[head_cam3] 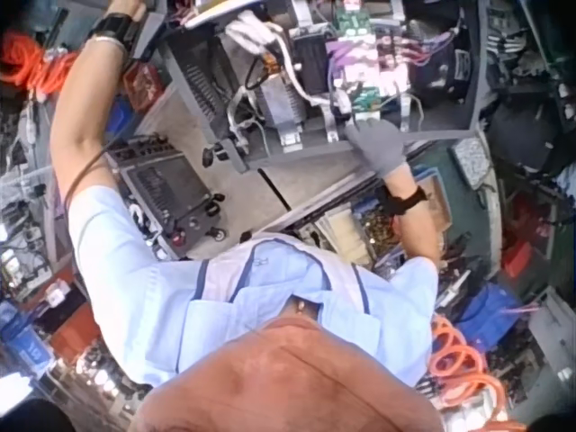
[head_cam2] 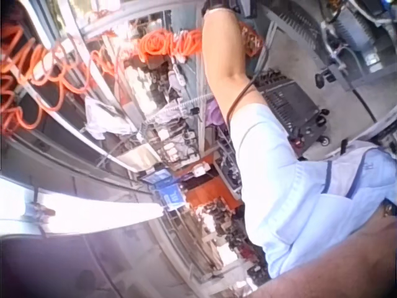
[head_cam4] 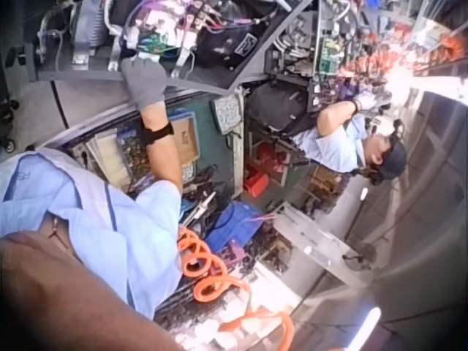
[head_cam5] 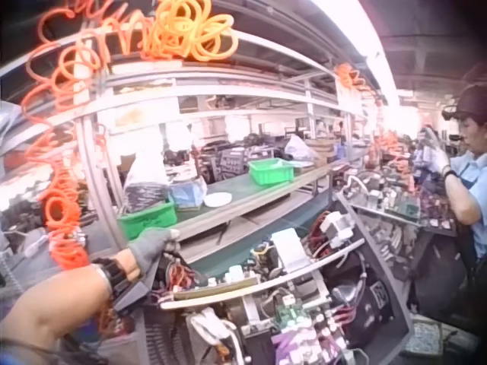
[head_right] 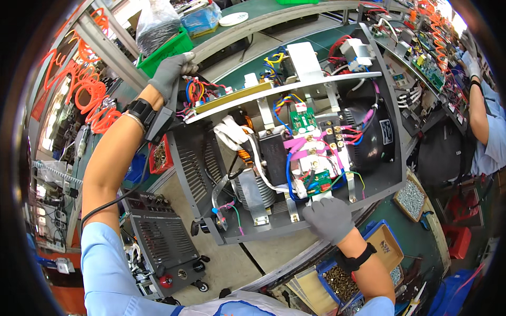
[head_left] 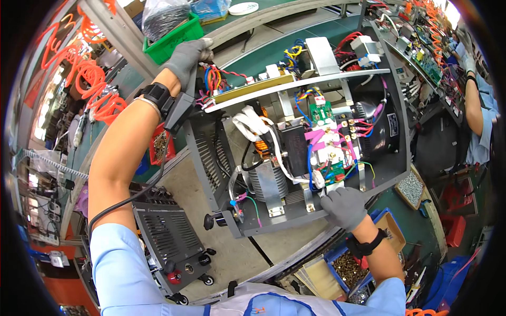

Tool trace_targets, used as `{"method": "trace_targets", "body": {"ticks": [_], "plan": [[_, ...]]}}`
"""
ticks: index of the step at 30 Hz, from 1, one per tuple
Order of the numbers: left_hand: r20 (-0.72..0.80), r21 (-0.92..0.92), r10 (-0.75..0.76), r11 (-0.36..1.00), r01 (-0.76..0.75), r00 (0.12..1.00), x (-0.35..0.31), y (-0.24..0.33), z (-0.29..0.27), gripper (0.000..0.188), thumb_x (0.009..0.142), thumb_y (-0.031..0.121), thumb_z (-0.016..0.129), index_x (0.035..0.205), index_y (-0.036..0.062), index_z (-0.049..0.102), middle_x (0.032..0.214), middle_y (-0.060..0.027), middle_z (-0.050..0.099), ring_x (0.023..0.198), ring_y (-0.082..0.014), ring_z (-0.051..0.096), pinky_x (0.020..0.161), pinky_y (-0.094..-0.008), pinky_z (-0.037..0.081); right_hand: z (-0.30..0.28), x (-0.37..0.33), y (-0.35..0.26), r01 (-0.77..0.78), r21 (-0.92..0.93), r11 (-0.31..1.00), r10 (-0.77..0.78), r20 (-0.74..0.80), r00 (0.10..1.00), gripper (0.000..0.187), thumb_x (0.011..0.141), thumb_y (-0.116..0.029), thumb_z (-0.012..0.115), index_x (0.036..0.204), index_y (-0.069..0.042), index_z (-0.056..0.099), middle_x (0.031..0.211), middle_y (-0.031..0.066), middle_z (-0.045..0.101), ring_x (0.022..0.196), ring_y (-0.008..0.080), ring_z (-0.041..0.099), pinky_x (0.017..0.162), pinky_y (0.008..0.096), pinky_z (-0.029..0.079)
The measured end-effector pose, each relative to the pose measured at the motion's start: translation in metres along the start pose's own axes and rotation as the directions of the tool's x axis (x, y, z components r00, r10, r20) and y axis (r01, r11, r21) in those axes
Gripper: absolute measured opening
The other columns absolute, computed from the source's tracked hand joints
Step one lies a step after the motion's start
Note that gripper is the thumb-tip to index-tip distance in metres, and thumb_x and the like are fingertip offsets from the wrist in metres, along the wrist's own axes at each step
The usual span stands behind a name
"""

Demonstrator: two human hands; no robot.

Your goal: Assembling, wiring, and cleaning the internal components of an industrial power supply unit at a factory workstation.

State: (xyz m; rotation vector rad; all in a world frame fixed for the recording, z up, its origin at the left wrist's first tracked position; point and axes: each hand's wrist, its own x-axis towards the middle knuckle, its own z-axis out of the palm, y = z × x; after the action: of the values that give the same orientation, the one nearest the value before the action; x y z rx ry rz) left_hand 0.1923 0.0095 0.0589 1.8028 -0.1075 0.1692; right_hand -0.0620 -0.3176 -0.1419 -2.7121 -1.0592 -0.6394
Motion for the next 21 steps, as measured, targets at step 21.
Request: {"method": "trace_targets", "body": {"ticks": [21], "plan": [[0.164,-0.014,0.026,1.0,-0.024,0.986,0.027,-0.029,-0.014,0.027,0.087,0.014,0.055,0.062,0.0092,0.046,0.051,0.0002,0.041,0.053,-0.0125,0.045,0.058,-0.0258,0.043,0.002,-0.002,-0.005,-0.033,-0.038,0.999,0.032,-0.031,0.999,0.024,0.05,-0.022,0.068,0.064,-0.016,0.05,0.061,0.0002,0.049,0.058,0.0185,0.055,0.048,0.0319,0.041]]}}
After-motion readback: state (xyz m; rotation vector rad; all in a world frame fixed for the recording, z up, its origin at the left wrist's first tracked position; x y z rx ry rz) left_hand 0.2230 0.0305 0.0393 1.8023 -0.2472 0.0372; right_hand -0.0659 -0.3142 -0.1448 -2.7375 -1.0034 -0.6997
